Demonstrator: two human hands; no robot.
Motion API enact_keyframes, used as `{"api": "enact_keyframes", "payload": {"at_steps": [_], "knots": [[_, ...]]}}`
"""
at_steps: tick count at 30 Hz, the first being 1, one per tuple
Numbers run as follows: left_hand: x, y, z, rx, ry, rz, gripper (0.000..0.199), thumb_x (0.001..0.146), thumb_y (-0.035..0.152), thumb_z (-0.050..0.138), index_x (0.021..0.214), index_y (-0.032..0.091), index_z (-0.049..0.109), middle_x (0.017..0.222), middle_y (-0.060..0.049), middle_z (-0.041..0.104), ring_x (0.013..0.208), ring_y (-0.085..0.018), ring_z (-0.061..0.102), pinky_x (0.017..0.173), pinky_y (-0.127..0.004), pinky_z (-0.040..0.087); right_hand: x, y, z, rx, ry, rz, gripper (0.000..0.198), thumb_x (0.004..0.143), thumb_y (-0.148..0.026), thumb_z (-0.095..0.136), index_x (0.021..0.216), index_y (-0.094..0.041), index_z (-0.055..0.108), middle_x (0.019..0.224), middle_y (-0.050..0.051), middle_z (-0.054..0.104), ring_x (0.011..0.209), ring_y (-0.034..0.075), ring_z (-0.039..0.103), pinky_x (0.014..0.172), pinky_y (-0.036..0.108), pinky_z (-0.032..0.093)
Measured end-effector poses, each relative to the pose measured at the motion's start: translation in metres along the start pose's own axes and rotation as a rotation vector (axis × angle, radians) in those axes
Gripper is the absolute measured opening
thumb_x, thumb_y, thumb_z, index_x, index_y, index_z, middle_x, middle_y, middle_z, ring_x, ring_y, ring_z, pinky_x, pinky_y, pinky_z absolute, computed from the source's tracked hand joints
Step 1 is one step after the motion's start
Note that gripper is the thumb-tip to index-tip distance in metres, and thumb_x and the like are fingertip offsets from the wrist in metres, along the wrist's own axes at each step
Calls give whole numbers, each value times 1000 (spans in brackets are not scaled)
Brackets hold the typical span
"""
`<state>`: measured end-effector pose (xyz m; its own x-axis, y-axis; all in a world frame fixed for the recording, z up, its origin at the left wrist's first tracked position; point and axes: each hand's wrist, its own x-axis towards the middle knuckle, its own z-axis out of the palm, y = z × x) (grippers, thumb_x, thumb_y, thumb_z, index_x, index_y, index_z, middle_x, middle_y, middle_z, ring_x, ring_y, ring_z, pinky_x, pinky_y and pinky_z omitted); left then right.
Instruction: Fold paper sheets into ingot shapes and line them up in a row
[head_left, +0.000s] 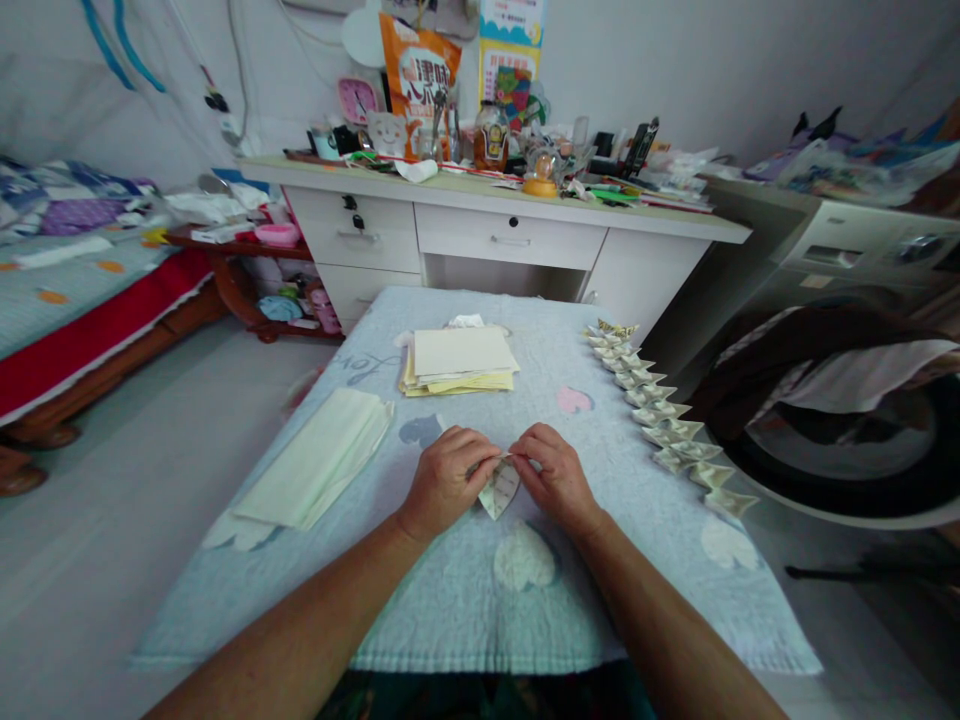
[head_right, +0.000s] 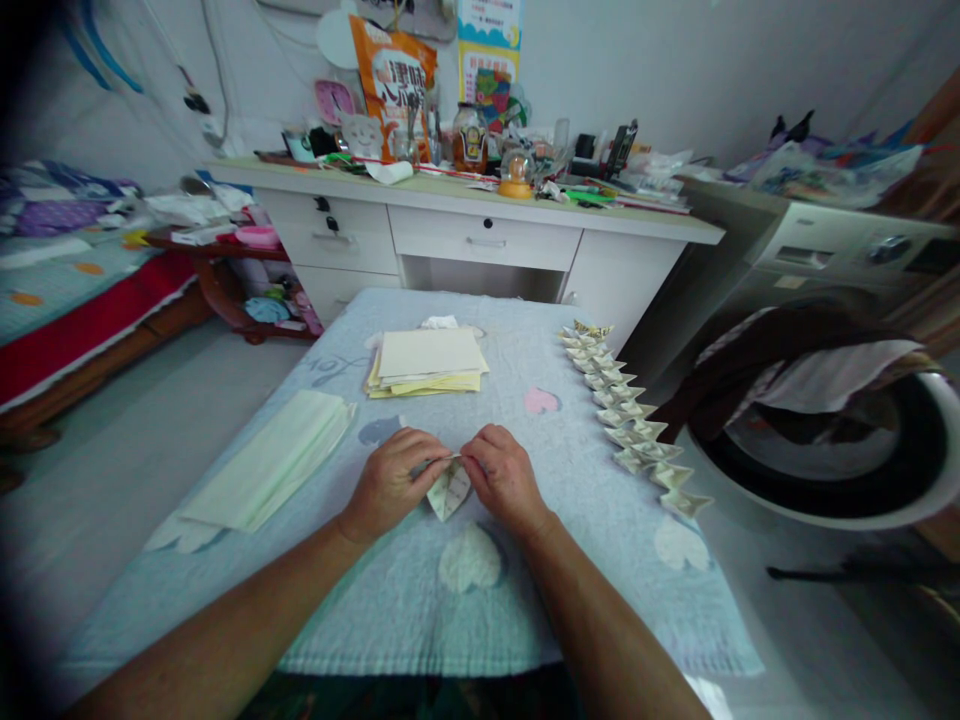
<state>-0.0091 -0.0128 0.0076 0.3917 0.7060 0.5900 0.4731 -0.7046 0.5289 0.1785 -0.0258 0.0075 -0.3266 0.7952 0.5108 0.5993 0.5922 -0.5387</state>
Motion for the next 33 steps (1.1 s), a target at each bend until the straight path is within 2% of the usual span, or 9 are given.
{"api": "enact_keyframes", "payload": {"at_steps": [3,5,11,13,16,18,24,28,33], "knots": [[-1,1,0,-16,13,-31,10,87,19,57,88,19,68,83,-4,65,82,-16,60,76,-29,49,0,0,1,-26,37,38,6,86,-18,55,90,-19,59,83,4,56,82,18,52,73,29,42],[-1,2,-1,-30,27,-50,11,87,18,56,88,19,67,83,-4,64,82,-15,60,75,-29,49,-1,0,2,-49,37,97,12,80,-19,61,92,-18,57,82,3,56,80,18,52,72,28,41],[-1,2,-1,-36,37,-72,9,85,17,58,90,19,64,87,-4,62,86,-16,59,79,-30,49,-1,2,7,-35,-60,187,5,78,-14,55,80,-19,56,70,-1,54,64,13,51,61,23,38],[-1,1,1,-39,12,-121,20,81,16,61,100,20,62,95,-4,61,90,-17,59,82,-33,49,-2,2,7,-37,-32,181,10,76,-11,52,81,-19,57,70,-1,54,63,12,51,61,23,38],[-3,-2,7,-73,-18,-227,53,73,15,67,123,21,50,109,-6,59,93,-18,59,83,-35,51,-2,3,7,-43,40,172,16,72,-9,50,82,-19,57,71,-1,55,63,13,52,61,23,38],[-5,-4,10,-91,-35,-275,62,71,16,67,129,22,44,112,-7,58,94,-19,60,81,-35,51,-3,4,6,-31,76,194,16,72,-9,49,82,-20,56,69,-1,55,61,13,51,59,22,38],[-4,-2,10,-301,-139,-397,55,77,19,63,129,23,43,95,-3,65,81,-16,64,72,-29,52,-4,2,7,34,85,290,16,75,-12,47,87,-21,54,64,-4,56,54,11,49,55,21,37],[-2,-2,11,-580,-146,-477,47,81,15,55,126,22,45,100,-4,65,87,-15,65,74,-28,53,-4,1,7,74,64,269,21,74,-12,48,93,-21,53,73,-2,60,60,13,53,58,22,39],[1,-2,12,-730,-136,-526,48,74,5,51,120,21,51,108,-6,63,91,-15,66,75,-26,53,-4,0,9,112,4,264,30,74,-12,51,102,-22,50,77,-1,62,66,14,57,60,22,41]]}}
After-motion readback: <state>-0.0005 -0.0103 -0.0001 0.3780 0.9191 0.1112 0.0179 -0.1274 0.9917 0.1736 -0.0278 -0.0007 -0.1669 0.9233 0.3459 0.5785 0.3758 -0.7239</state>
